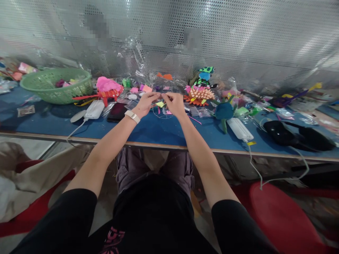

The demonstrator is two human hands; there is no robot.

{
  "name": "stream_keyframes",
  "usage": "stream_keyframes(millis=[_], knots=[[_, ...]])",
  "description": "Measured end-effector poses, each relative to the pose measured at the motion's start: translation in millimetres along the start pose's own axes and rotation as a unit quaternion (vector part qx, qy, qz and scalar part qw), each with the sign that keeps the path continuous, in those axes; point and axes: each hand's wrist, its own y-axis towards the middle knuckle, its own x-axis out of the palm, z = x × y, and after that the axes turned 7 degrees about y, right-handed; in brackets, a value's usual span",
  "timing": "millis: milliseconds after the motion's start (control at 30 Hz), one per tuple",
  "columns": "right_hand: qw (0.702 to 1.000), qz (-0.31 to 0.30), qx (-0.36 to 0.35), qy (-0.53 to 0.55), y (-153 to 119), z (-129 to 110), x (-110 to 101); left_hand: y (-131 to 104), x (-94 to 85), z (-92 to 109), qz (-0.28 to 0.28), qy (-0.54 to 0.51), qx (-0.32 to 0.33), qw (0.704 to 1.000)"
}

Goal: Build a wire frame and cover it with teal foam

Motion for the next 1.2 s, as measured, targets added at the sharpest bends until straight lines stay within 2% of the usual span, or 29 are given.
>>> stream_keyframes(millis=[233, 367, 433, 533, 600, 667, 700, 767, 867, 933, 1033, 1200], knots=[[1.0, 0.007, -0.002, -0.022, -0.9, -1.2, 3.6, 8.3, -5.1, -8.4, 0.003, -0.012, 0.031, 0.999], [0.998, 0.016, 0.025, 0.048, -1.6, -2.2, 4.0, 8.6, -1.7, -6.2, 0.049, 0.049, 0.126, 0.99], [0.992, 0.018, 0.065, 0.103, -1.1, -2.0, 5.9, 4.8, -0.2, -0.5, 0.074, 0.113, 0.197, 0.971], [0.975, 0.019, 0.122, 0.184, 0.7, -1.2, 11.5, -4.4, -1.5, 10.9, 0.103, 0.228, 0.288, 0.924], [0.962, 0.012, 0.153, 0.225, 2.3, 0.2, 14.5, -9.4, -4.1, 16.9, 0.119, 0.297, 0.322, 0.891], [0.957, 0.002, 0.168, 0.238, 3.6, 2.3, 13.8, -10.8, -6.3, 19.7, 0.121, 0.333, 0.333, 0.874], [0.959, -0.002, 0.165, 0.229, 4.0, 3.3, 11.5, -10.0, -6.9, 19.8, 0.116, 0.335, 0.329, 0.875], [0.974, -0.008, 0.138, 0.178, 4.1, 4.5, 3.5, -6.6, -6.5, 18.1, 0.099, 0.302, 0.299, 0.9], [0.996, -0.019, 0.06, 0.064, 3.2, 2.0, -11.9, -2.2, -3.5, 14.9, 0.066, 0.188, 0.197, 0.96], [0.999, -0.033, 0.001, 0.001, 2.6, -1.4, -19.3, -2.4, -2.0, 14.6, 0.031, 0.106, 0.114, 0.987], [0.997, -0.048, -0.042, -0.05, 2.6, -4.6, -23.1, -5.2, -3.5, 16.3, -0.038, 0.032, 0.028, 0.998], [0.996, -0.048, -0.041, -0.056, 2.8, -1.9, -21.5, -6.5, -13.7, 19.7, -0.139, -0.033, -0.025, 0.989]])
